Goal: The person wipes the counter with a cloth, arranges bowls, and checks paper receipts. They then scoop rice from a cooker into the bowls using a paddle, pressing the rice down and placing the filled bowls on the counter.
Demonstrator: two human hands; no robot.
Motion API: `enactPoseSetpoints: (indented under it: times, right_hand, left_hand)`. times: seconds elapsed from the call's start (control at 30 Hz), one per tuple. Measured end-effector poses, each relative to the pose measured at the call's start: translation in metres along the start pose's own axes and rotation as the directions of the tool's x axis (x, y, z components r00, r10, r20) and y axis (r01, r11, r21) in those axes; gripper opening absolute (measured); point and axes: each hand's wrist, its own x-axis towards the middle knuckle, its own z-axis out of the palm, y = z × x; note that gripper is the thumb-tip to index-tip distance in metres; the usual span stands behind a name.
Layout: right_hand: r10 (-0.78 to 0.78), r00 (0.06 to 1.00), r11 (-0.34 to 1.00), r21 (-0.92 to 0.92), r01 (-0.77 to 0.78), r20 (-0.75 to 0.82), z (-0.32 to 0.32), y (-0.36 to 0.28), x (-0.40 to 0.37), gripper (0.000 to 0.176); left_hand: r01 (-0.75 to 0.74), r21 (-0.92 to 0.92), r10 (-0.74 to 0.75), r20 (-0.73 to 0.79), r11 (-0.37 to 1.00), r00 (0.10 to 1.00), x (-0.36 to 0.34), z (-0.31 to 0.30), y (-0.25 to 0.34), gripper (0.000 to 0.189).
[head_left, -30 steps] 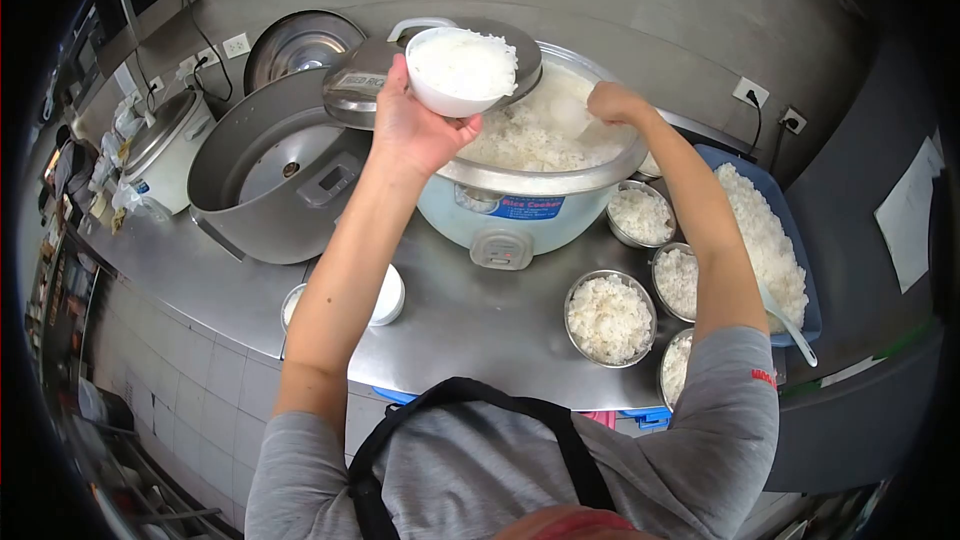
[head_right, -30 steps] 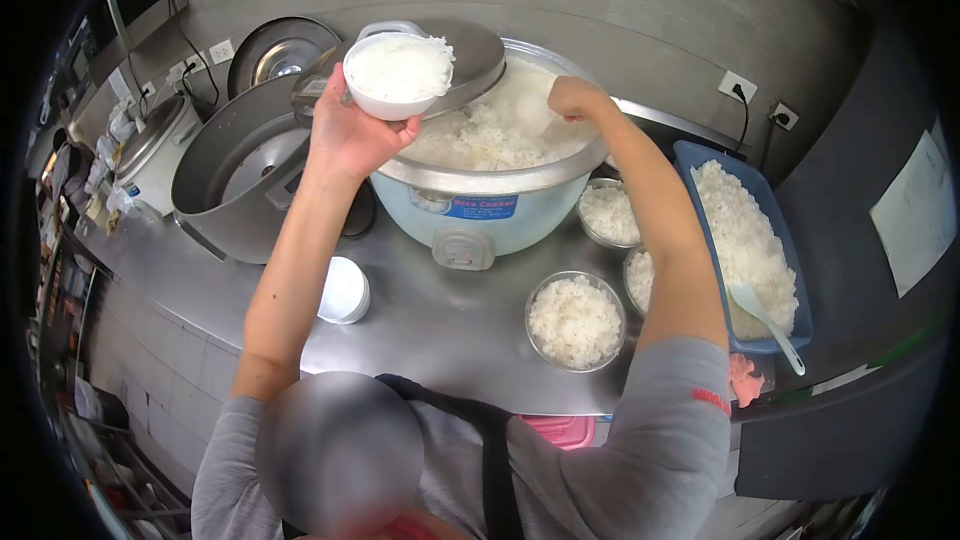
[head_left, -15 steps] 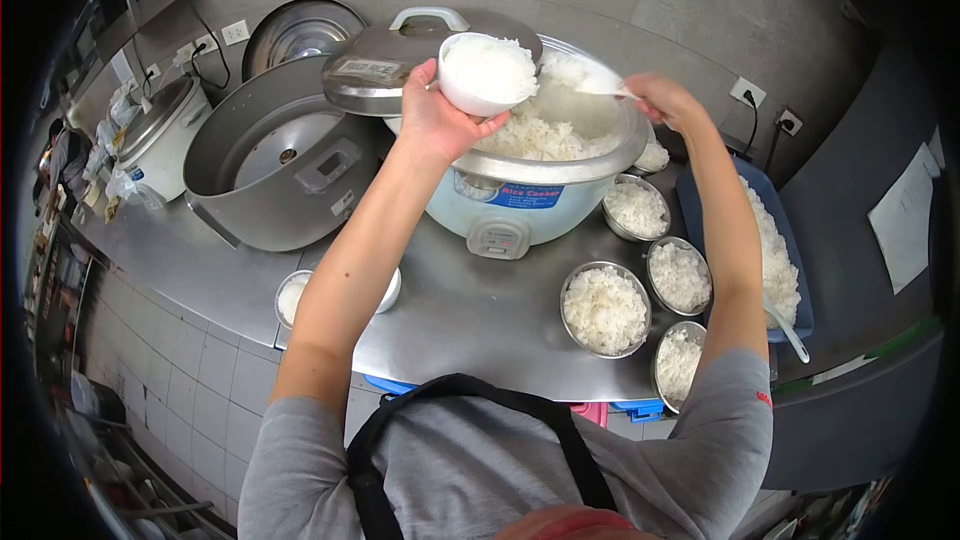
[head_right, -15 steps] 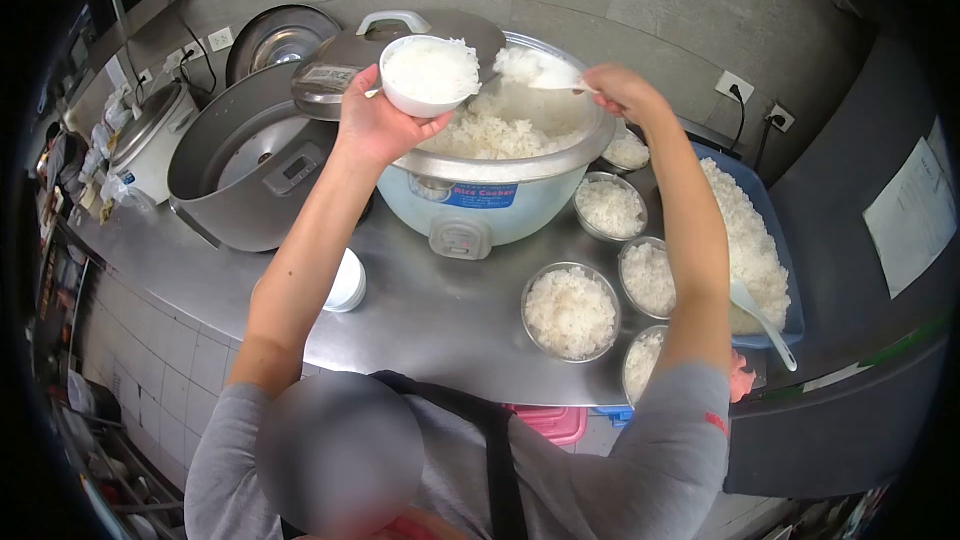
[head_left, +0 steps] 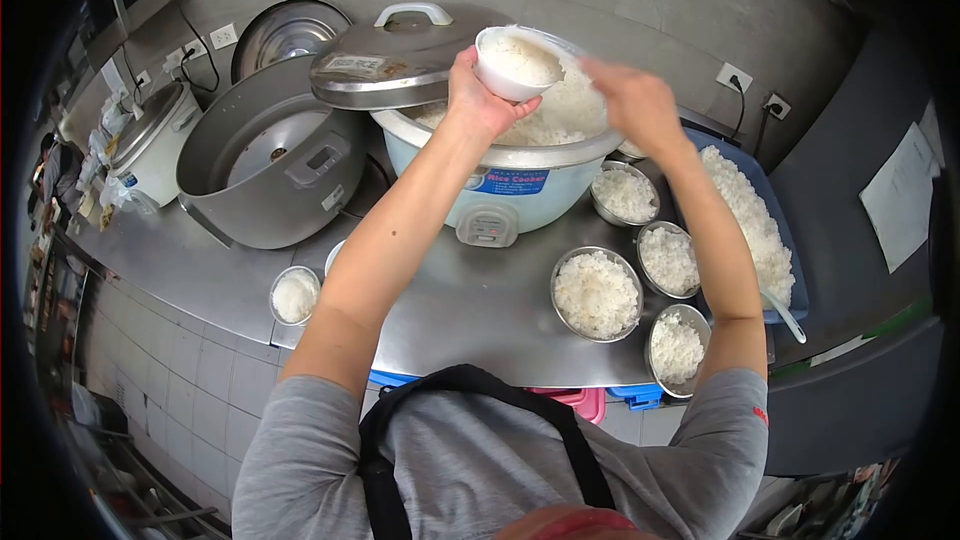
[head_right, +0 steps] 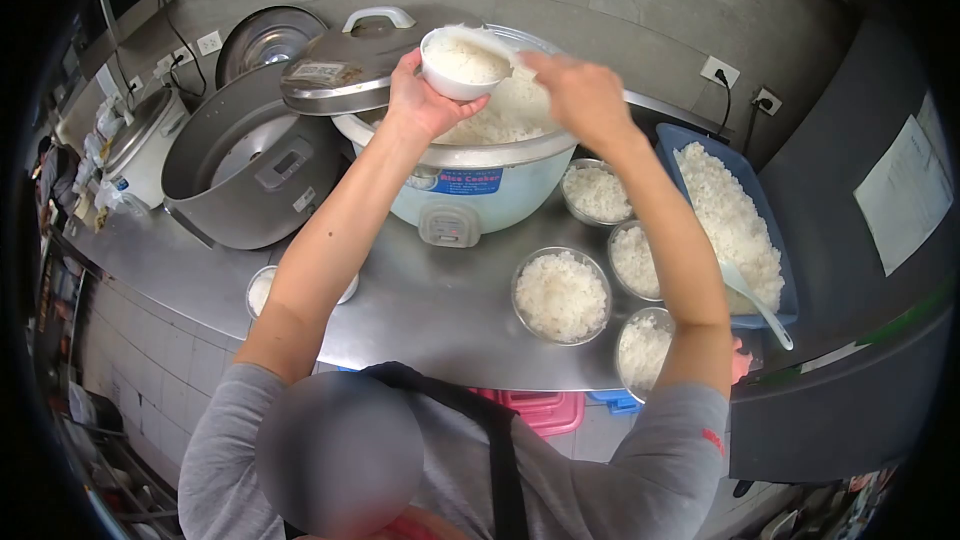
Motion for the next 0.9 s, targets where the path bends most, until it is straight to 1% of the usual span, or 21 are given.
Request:
enactPoseSetpoints:
  times: [0.03,0.07,0.1,0.17,0.27,0.3,0.37,0.4,0.47,0.5,0.57,0.6,0.7,0.73,0.77,0.8,0.83,0.87,0.9]
  right_hand:
    - [0.032,0.999,0.997,0.066,-0.029,-0.041,-0.006,0.008,0.001,0.032]
    - [0.24,0.97,0.945,0.235,-0.228,-0.026,-0.012,0.01,0.002,0.031]
    - [0.284,0.959,0.935,0.218,-0.278,0.006,-0.01,0.016,0.003,0.03]
    - [0.376,0.924,0.906,0.183,-0.383,0.07,0.0,0.022,0.002,0.029]
    - [0.208,0.974,0.914,0.336,-0.227,0.091,0.016,-0.001,-0.001,0.028]
    - [0.1,0.995,0.962,0.253,-0.099,0.006,0.018,-0.005,-0.001,0.028]
    - [-0.138,0.982,0.987,0.066,0.148,-0.125,0.025,-0.013,-0.002,0.03]
    - [-0.166,0.98,0.986,0.009,0.168,-0.112,0.023,-0.014,0.0,0.031]
    - [-0.216,0.973,0.972,-0.115,0.205,-0.086,0.007,-0.011,0.011,0.035]
    - [-0.244,0.965,0.965,-0.12,0.232,-0.095,0.001,-0.017,0.017,0.035]
    - [-0.298,0.949,0.95,-0.132,0.283,-0.106,-0.005,-0.03,0.026,0.035]
    - [-0.298,0.948,0.955,-0.039,0.295,-0.116,0.003,-0.038,0.028,0.033]
    - [-0.092,0.992,0.983,0.152,0.104,-0.086,-0.002,-0.059,0.033,0.03]
    - [0.098,0.995,0.944,0.317,-0.095,0.006,0.002,-0.069,0.03,0.03]
    - [0.263,0.956,0.845,0.448,-0.293,0.129,0.005,-0.081,0.022,0.031]
    - [0.395,0.877,0.695,0.536,-0.48,0.274,0.009,-0.093,0.014,0.031]
    - [0.375,0.862,0.629,0.59,-0.507,0.341,0.02,-0.109,0.004,0.032]
    - [0.351,0.844,0.556,0.634,-0.537,0.406,0.035,-0.129,-0.009,0.034]
    - [0.321,0.823,0.477,0.671,-0.568,0.469,0.045,-0.15,-0.016,0.035]
  left_hand:
    - [-0.005,-0.005,0.006,0.026,1.0,1.0,0.0,-0.004,0.003,0.052]
    - [-0.011,-0.014,0.012,0.053,1.0,0.999,-0.001,-0.006,0.006,0.052]
    - [-0.017,-0.027,0.019,0.078,1.0,0.997,-0.001,-0.008,0.007,0.052]
    - [-0.001,0.017,0.0,0.068,1.0,0.998,-0.005,-0.008,0.009,0.053]
    - [0.062,0.063,-0.065,0.047,0.996,0.997,-0.007,-0.004,0.01,0.052]
    - [0.084,0.07,-0.087,0.035,0.994,0.996,-0.008,-0.004,0.01,0.052]
    - [0.066,0.091,-0.067,0.013,0.994,0.998,-0.009,-0.005,0.015,0.052]
    - [0.06,0.109,-0.06,-0.003,0.992,0.998,-0.012,-0.007,0.018,0.052]
    - [0.025,0.184,-0.028,0.014,0.983,0.999,-0.022,-0.01,0.027,0.053]
    - [0.014,0.219,-0.02,0.024,0.976,1.0,-0.028,-0.01,0.031,0.053]
    - [-0.015,0.207,0.001,0.067,0.978,0.998,-0.04,-0.007,0.042,0.054]
    - [-0.029,0.202,0.012,0.087,0.979,0.996,-0.046,-0.008,0.047,0.054]
    - [-0.131,0.113,0.119,0.111,0.985,0.987,-0.071,-0.021,0.062,0.055]
    - [-0.137,-0.038,0.141,0.135,0.99,0.981,-0.078,-0.027,0.067,0.056]
    - [-0.19,-0.073,0.2,0.158,0.979,0.967,-0.086,-0.033,0.072,0.057]
    - [-0.241,-0.112,0.258,0.179,0.964,0.949,-0.095,-0.037,0.076,0.057]
    - [-0.288,-0.152,0.315,0.198,0.945,0.928,-0.104,-0.043,0.079,0.058]
    - [-0.331,-0.138,0.352,0.183,0.934,0.918,-0.111,-0.048,0.083,0.057]
    - [-0.381,-0.072,0.388,0.138,0.922,0.911,-0.12,-0.054,0.086,0.055]
